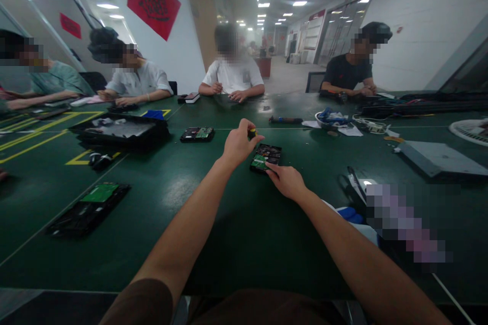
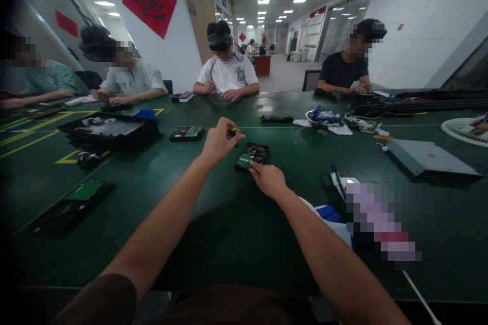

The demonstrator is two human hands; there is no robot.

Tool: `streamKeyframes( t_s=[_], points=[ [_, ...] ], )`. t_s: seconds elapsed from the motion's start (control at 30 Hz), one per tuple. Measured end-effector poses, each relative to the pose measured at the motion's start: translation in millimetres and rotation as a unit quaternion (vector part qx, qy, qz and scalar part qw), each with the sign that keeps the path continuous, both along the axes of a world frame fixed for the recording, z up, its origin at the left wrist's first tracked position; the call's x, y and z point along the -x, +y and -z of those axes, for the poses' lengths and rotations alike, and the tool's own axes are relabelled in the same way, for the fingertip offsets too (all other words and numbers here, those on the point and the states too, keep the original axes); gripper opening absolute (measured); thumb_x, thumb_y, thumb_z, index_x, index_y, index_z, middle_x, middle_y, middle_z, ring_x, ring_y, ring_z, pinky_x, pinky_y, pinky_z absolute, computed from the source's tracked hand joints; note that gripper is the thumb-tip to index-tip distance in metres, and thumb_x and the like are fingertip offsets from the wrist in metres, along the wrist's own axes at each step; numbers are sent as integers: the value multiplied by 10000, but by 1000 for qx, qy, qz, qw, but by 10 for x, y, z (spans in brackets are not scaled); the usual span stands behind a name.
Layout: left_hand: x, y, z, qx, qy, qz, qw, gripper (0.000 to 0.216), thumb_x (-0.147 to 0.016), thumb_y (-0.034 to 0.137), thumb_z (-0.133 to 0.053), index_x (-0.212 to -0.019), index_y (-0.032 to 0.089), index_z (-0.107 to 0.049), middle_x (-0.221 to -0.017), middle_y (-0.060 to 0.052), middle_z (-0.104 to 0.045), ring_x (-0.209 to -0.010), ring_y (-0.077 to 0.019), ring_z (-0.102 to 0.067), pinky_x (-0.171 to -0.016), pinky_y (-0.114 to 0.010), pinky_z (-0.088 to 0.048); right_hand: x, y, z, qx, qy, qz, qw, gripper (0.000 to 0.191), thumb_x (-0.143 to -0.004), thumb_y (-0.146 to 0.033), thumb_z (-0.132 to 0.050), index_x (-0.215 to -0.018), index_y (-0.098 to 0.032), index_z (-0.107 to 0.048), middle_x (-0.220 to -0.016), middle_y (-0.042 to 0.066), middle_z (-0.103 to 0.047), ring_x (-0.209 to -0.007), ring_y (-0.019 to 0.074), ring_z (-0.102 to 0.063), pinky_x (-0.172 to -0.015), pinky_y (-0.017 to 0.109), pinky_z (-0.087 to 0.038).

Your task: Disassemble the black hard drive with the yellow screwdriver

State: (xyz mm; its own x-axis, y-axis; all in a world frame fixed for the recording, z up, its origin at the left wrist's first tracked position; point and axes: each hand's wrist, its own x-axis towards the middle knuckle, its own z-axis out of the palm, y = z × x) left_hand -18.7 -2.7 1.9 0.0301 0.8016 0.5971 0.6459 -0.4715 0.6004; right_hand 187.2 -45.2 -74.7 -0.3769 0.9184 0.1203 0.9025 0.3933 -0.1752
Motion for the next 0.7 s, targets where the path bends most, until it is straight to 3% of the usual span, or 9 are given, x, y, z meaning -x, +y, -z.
streamKeyframes(
  t_s=[0.17, 0.33, 0.5, 0.7],
  points=[
    [29, 12, -22, -37, 46, 33, 998, 239, -881, 286, -721, -1108, 223, -687, -1043, -64, -725, -966, -213, -680, -916, -349, -510, -4, 3, -1, 2, 5, -2, 1000, 511, -1063, -539, -338, -1502, -339, -505, -1194, 79, -742, -1043, 255, -703, -863, 353, -516],
    [44, 9, -54, -41, 55, 45, 997, 342, -927, 172, -598, -1242, 237, -714, -1149, -76, -697, -1038, -202, -660, -957, -340, -519, -8, 5, 9, -3, 1, 3, 1000, 509, -1064, -539, -331, -1504, -348, -503, -1178, 80, -747, -1012, 256, -710, -845, 356, -522],
    [8, 65, 23, 42, -52, 106, 992, 379, -951, 204, -552, -1309, 228, -673, -1236, -84, -697, -757, -146, -668, -718, -300, -581, -21, 2, 11, -6, 7, -5, 1000, 513, -1065, -539, -328, -1499, -337, -511, -1184, 79, -747, -1014, 254, -711, -853, 356, -522],
    [-73, 98, 64, 85, -189, 167, 964, 328, -820, 335, -759, -1106, 184, -702, -1000, -65, -709, -826, -160, -655, -632, -248, -555, -16, 1, -3, -2, 14, -5, 1000, 507, -1065, -527, -342, -1503, -335, -508, -1221, 78, -739, -1050, 261, -707, -876, 363, -524]
  ],
)
